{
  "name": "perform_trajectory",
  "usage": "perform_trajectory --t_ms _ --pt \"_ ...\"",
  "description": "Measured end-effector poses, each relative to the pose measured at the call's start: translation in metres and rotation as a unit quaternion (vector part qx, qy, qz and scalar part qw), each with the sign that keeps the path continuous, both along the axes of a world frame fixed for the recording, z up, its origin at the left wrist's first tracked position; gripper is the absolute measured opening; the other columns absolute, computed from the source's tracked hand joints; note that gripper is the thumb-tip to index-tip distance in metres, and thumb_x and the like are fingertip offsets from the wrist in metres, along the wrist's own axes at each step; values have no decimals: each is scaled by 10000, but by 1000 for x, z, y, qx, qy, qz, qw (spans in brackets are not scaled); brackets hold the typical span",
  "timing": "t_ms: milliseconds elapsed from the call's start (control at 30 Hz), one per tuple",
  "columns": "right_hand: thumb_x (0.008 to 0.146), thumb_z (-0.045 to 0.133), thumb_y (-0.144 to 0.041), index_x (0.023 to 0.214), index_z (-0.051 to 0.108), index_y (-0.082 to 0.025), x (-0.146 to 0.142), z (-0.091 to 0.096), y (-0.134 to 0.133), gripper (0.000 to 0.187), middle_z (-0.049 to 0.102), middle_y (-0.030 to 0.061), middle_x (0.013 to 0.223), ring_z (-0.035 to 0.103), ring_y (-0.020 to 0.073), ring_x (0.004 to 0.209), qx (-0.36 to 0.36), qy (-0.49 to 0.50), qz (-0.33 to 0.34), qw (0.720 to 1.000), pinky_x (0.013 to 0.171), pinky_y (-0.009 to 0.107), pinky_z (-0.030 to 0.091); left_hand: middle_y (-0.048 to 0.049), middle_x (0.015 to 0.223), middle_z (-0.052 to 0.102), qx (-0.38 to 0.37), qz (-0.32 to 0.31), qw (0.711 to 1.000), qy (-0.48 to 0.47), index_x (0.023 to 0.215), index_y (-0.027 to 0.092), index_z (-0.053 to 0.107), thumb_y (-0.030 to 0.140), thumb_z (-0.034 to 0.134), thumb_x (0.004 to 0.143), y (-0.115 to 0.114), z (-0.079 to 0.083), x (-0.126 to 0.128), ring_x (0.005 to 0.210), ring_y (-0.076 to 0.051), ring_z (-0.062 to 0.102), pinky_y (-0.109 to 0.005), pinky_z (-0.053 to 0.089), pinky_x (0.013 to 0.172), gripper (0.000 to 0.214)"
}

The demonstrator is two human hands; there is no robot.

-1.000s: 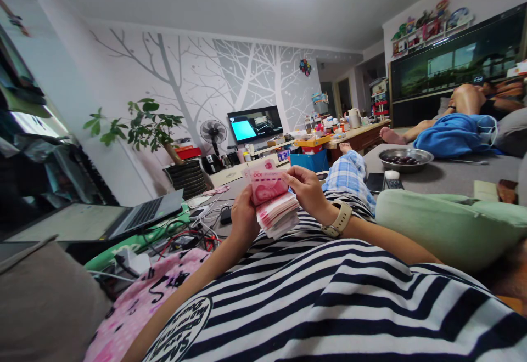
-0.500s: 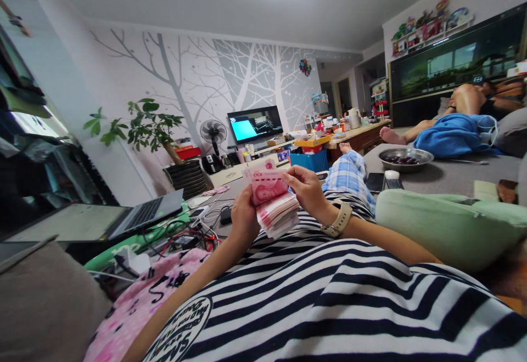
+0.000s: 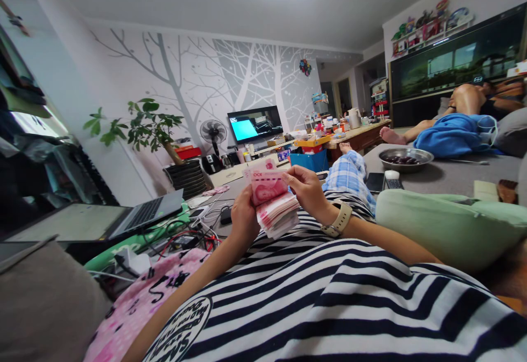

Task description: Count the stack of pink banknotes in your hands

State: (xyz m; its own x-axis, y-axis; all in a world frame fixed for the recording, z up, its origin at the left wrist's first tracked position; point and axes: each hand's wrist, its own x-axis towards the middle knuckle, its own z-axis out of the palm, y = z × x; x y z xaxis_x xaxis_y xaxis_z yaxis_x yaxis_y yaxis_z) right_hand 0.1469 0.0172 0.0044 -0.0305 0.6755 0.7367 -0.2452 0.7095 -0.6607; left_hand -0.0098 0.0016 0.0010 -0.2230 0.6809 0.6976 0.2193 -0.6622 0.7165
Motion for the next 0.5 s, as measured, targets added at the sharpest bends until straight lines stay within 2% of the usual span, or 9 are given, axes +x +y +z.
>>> perform_trajectory --t_ms 233,333,433,500 --pt "780 655 -481 650 545 -185 0 1 -1 341 423 -45 553 344 95 519 0 0 -1 1000 495 260 260 -82 959 709 10 71 996 59 855 166 704 203 393 877 -2 -2 -3 960 -213 613 -341 443 941 314" --pt "778 659 -475 634 551 -181 0 1 0 345 442 -43 549 353 89 504 2 11 5 1000 484 255 264 -85 980 705 10 70 995 74 860 164 706 208 390 875 2 -5 -6 978 -219 601 -365 426 967 320" --pt "800 624 -496 644 553 -184 -1 0 0 356 488 -39 504 392 89 455 -9 17 37 999 461 249 273 -79 992 703 -11 53 998 37 861 168 708 232 433 864 4 -6 -6 994 -216 598 -361 418 983 282" --pt "818 600 -505 657 557 -185 -2 0 0 361 522 -32 489 417 91 435 -8 11 51 999 459 247 294 -71 979 704 -32 29 998 -35 853 166 705 265 488 844 4 -6 -4 986 -214 605 -351 425 979 238"
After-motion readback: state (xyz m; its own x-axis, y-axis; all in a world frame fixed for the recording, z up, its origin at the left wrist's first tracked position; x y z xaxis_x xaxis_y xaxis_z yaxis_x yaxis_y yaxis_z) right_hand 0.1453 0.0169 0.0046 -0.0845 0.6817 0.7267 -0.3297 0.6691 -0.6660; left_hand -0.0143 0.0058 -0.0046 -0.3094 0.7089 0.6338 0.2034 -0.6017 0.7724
